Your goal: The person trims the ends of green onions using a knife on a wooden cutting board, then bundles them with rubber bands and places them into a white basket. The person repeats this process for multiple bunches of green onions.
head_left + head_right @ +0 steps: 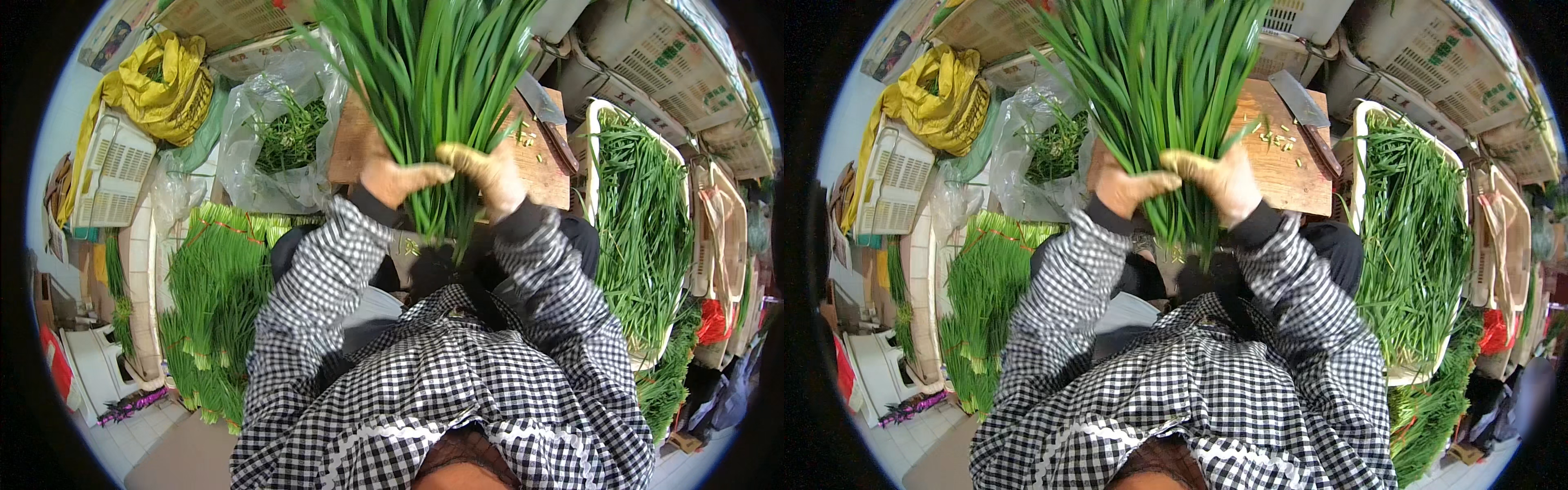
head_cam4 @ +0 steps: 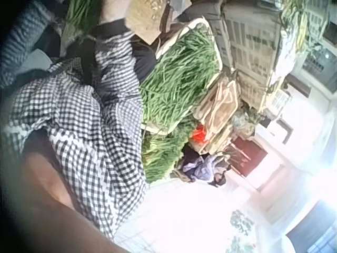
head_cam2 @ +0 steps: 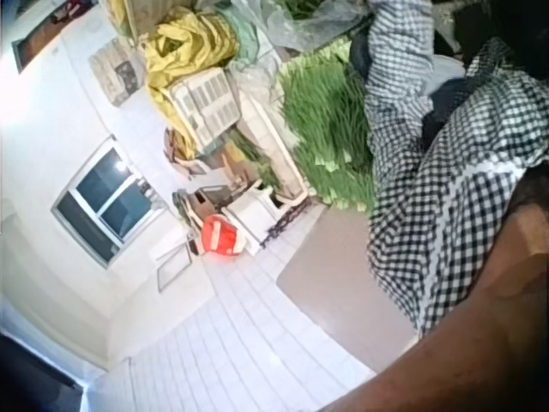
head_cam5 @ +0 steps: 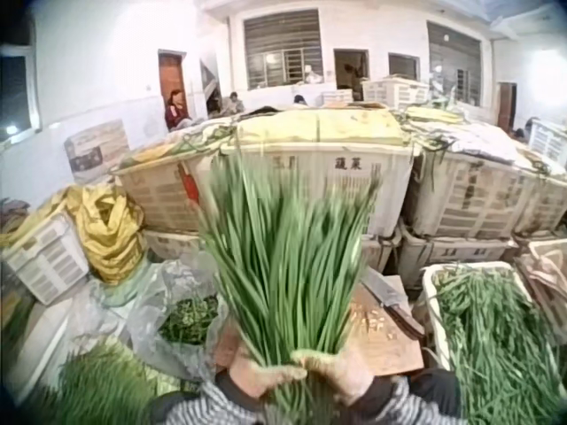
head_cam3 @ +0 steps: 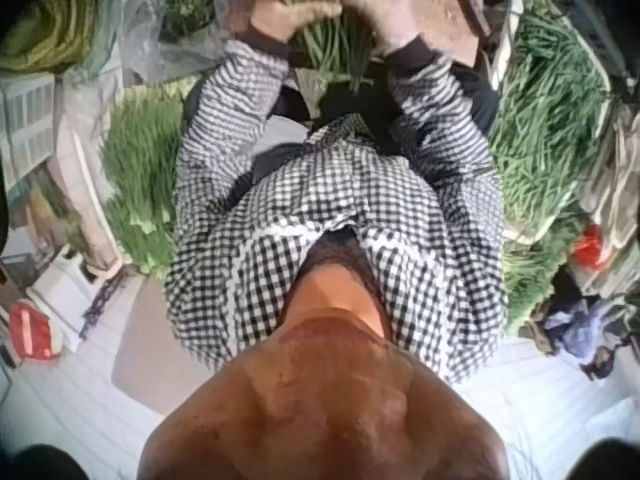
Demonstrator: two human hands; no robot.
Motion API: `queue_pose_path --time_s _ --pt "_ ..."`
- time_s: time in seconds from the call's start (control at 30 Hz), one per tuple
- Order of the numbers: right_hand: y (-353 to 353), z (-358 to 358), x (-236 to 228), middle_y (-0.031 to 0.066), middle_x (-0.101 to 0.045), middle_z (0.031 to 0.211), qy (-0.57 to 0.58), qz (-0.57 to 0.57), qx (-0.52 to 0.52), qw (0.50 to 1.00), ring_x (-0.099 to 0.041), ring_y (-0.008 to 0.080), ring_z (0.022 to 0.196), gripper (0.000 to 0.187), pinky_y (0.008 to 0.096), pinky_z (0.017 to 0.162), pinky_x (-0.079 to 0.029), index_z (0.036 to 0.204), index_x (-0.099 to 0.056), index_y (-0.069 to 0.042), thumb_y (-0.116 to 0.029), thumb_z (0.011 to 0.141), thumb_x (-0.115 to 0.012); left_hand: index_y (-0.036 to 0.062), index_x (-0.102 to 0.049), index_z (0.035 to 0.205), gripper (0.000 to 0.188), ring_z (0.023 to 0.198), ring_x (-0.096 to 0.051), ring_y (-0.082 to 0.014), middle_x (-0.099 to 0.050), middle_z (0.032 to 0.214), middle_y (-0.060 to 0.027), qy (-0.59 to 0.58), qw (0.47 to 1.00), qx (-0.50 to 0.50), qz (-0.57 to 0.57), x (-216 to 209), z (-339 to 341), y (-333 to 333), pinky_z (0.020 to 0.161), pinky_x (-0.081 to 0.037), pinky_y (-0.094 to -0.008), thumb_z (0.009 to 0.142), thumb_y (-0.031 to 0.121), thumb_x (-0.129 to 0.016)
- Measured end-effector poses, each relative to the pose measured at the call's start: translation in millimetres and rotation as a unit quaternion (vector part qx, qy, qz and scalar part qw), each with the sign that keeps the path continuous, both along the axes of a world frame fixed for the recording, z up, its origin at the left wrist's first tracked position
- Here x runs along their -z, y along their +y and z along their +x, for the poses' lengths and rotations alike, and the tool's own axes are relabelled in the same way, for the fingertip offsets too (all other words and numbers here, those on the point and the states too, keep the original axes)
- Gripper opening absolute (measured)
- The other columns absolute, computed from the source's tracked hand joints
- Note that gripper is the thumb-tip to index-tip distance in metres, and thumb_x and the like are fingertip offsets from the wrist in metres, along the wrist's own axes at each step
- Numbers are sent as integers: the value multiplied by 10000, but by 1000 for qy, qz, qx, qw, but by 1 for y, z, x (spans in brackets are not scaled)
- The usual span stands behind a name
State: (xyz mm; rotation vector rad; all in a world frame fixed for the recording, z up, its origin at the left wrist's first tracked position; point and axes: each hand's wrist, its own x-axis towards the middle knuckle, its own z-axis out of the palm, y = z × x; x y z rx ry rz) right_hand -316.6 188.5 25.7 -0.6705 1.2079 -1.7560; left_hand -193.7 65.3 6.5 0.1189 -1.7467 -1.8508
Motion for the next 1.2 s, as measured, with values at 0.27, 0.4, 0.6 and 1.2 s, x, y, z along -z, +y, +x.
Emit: queue_pose_path --time_s 0.27,0.4,0.6,1.2 --pt "-30 -32 -105 57 -673 839 261 -153 -49 952 -626 133 716 231 269 640 -515 855 -659 1 -126 703 -777 -70 -421 1240 636 1008 -598 -254 -569 1159 -201 94 949 54 -297 -85 -39 -59 852 -525 -368 754 191 -737" --pt "-51 -100 -1 90 -669 901 369 10 -60 928 -628 158 814 253 277 712 -518 1025 -621 -3 -153 823 -650 -32 -419 1258 640 1049 -562 -253 -546 1193 -175 81 951 95 -283 -35 -73 -80 900 -483 -369 772 253 -721" --pt "-73 -117 -43 115 -659 950 655 48 -46 753 -624 190 886 325 297 753 -510 1191 -558 -82 -159 875 -565 33 -455 1253 653 1082 -525 -228 -532 1223 -112 99 969 73 -216 -46 -102 -106 943 -438 -364 734 296 -753" --pt "-110 -93 -130 73 -665 974 223 -96 -136 960 -626 127 871 239 267 760 -517 1009 -641 6 -138 821 -671 48 -510 1221 742 1079 -540 -205 -591 1155 -93 23 943 40 -329 -102 -110 -138 933 -441 -342 587 200 -866"
